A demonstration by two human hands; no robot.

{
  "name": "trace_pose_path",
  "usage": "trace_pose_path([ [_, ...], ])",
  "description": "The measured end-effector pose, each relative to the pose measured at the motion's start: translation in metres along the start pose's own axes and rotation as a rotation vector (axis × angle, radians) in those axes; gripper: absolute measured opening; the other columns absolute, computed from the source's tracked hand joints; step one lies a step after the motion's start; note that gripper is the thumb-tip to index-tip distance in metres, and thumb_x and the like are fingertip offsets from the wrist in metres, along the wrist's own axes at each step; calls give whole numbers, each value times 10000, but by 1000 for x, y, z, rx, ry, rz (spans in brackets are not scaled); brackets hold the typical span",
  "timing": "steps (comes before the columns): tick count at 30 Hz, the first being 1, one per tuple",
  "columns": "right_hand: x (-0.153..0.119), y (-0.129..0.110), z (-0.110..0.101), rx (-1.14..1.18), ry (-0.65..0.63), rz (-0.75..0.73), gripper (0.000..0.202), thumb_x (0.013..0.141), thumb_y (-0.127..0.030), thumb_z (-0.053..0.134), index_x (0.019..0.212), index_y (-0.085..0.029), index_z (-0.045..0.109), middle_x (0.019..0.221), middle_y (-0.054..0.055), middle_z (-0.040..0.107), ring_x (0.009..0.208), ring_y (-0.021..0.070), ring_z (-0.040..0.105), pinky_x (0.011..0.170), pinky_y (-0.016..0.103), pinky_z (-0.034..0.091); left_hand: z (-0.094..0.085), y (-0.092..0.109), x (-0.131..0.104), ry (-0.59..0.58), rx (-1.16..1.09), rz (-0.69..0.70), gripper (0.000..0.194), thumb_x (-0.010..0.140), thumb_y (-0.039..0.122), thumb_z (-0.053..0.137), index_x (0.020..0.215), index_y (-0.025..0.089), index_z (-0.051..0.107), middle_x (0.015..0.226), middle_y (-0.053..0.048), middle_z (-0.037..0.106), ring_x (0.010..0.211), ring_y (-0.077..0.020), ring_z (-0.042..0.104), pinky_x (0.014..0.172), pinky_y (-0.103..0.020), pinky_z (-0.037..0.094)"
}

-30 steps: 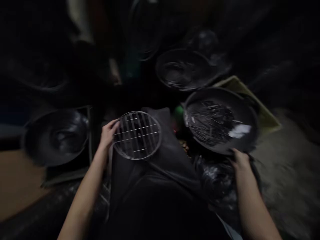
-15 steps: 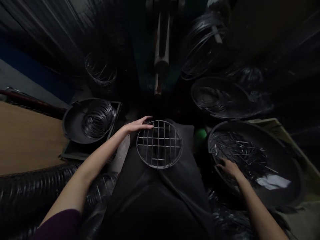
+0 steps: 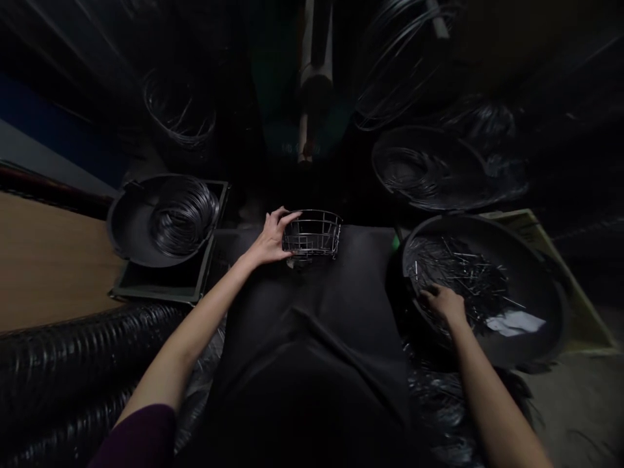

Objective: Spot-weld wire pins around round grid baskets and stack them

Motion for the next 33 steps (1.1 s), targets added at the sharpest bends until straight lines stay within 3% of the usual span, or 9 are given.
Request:
trace_pose_path([
  [5, -24, -13, -44, -45, 72, 55, 358, 837, -242, 564, 1166, -154, 673, 897, 216, 685, 878, 349, 668, 815, 482, 484, 1, 0, -1, -1, 53, -86, 1065, 668, 546, 801, 1522, 230, 248, 1499, -198, 289, 1436, -466, 228, 1111, -762, 165],
  [8, -53, -64, -71, 435, 101, -61, 505, 786, -308, 644, 1280, -231, 575, 836, 105, 655, 717, 228, 624, 700, 391, 497, -3, 4, 2, 50, 10, -14, 1021, 683, 478, 800, 1505, 198, 262, 1464, -198, 345, 1388, -387, 336, 1147, -640, 274],
  [11, -87, -158, -67, 901, -413, -257, 509, 673, -417, 739, 1134, -227, 635, 761, 16, 627, 543, 122, 533, 473, 247, 411, -5, 8, 6, 96, 1, 44, 983, 664, 448, 818, 1472, 194, 318, 1406, -182, 406, 1341, -358, 384, 1131, -569, 339],
  [13, -108, -224, -59, 907, -771, -369, 450, 672, -450, 736, 1031, -185, 679, 719, 7, 632, 491, 93, 501, 421, 212, 356, -8, 12, 9, 101, 19, 47, 957, 661, 431, 821, 1459, 215, 339, 1384, -164, 427, 1320, -354, 399, 1116, -561, 354],
  [14, -113, -251, -58, 873, -822, -434, 409, 698, -448, 713, 1001, -174, 696, 723, 12, 650, 488, 88, 504, 424, 210, 358, -10, 15, 10, 95, 27, 49, 949, 659, 426, 822, 1455, 225, 347, 1378, -156, 433, 1311, -352, 406, 1107, -558, 360],
  [17, -109, -305, -66, 662, -523, -717, 313, 795, -402, 637, 985, -173, 734, 833, 45, 724, 602, 128, 604, 568, 257, 479, -20, 24, 15, 88, 40, 69, 933, 654, 419, 825, 1445, 233, 368, 1367, -145, 447, 1284, -348, 426, 1091, -547, 370],
  [21, -110, -329, -74, 304, -71, -1061, 400, 860, -410, 630, 1202, -212, 691, 1132, 73, 732, 878, 228, 702, 756, 333, 547, -40, 32, 23, 135, 32, 77, 934, 631, 410, 844, 1424, 226, 387, 1360, -142, 461, 1275, -348, 444, 1092, -532, 379],
  [26, -104, -337, -77, 163, 82, -1218, 352, 954, -354, 494, 1244, -261, 671, 1236, 29, 687, 909, 193, 725, 735, 288, 569, -59, 29, 37, 165, 29, 36, 874, 610, 353, 848, 1379, 237, 450, 1352, -126, 468, 1283, -347, 451, 1091, -521, 406],
  [33, -83, -357, -99, 196, 238, -1380, 280, 952, -285, 549, 1186, -243, 699, 1169, 34, 711, 892, 158, 738, 733, 226, 589, -72, 18, 62, 224, 33, 32, 831, 560, 262, 865, 1317, 238, 524, 1365, -127, 438, 1285, -350, 448, 1095, -518, 417],
])
Point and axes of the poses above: each hand's wrist, its own x-axis towards the middle knuckle, its own z-axis out of the palm, y = z × x, the point moved 5 cm from there along x, towards the middle knuckle
